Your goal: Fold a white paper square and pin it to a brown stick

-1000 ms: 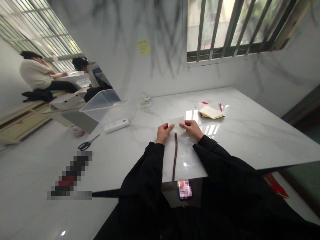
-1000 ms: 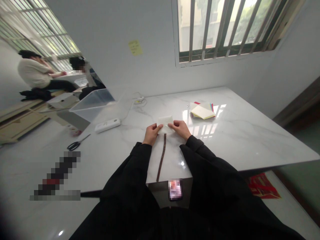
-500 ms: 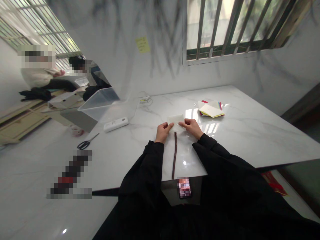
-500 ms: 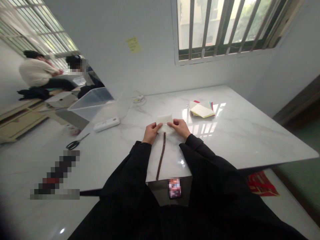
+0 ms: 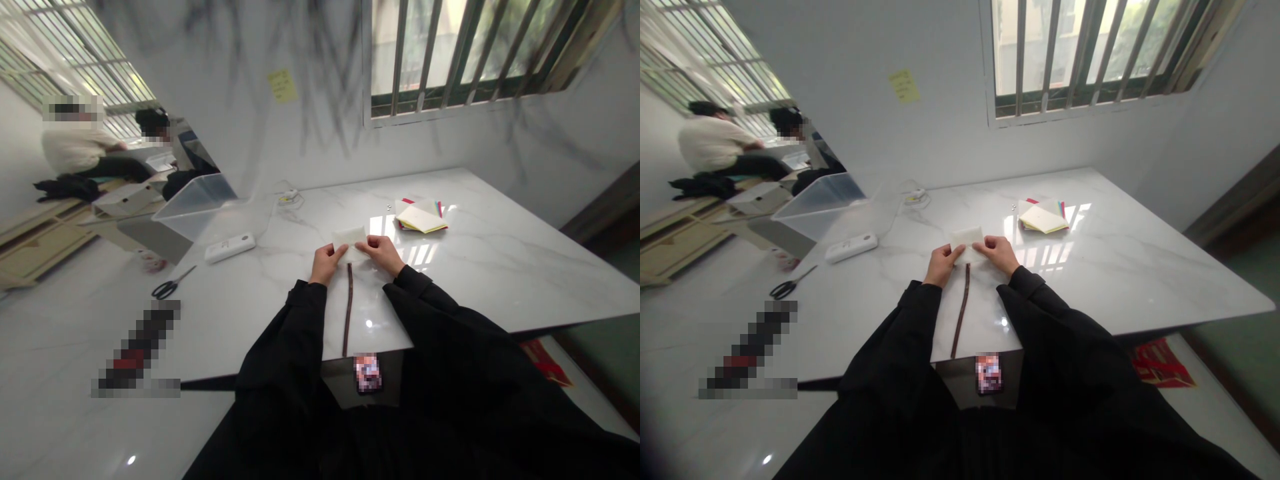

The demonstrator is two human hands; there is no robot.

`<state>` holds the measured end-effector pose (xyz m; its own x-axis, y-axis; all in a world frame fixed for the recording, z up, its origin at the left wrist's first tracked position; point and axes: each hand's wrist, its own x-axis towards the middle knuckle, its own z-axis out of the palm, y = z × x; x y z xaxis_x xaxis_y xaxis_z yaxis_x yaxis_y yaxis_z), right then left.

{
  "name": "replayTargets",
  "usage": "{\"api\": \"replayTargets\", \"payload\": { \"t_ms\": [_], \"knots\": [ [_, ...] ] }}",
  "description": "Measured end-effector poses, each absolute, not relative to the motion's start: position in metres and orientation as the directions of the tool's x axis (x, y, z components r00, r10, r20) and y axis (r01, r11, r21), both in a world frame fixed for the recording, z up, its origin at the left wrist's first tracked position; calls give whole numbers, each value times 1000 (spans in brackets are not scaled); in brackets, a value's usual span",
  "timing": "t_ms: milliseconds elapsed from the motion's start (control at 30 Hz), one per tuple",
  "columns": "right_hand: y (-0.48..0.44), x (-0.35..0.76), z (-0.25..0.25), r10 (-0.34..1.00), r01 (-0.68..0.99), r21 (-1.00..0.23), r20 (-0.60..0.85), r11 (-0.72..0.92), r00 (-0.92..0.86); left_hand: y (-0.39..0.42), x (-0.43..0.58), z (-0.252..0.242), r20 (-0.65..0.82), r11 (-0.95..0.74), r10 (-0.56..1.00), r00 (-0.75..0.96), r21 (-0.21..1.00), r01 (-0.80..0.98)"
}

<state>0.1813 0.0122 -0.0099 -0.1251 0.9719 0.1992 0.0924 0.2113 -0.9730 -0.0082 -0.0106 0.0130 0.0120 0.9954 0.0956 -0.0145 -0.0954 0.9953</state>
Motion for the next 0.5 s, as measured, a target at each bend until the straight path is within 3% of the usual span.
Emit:
{"api": "replayTargets", "payload": {
  "t_ms": [500],
  "knots": [
    [12,181,-11,971,50,-977,201,209,-132,-6,-9,6,87,-87,996,20,996,-9]
  ]
}}
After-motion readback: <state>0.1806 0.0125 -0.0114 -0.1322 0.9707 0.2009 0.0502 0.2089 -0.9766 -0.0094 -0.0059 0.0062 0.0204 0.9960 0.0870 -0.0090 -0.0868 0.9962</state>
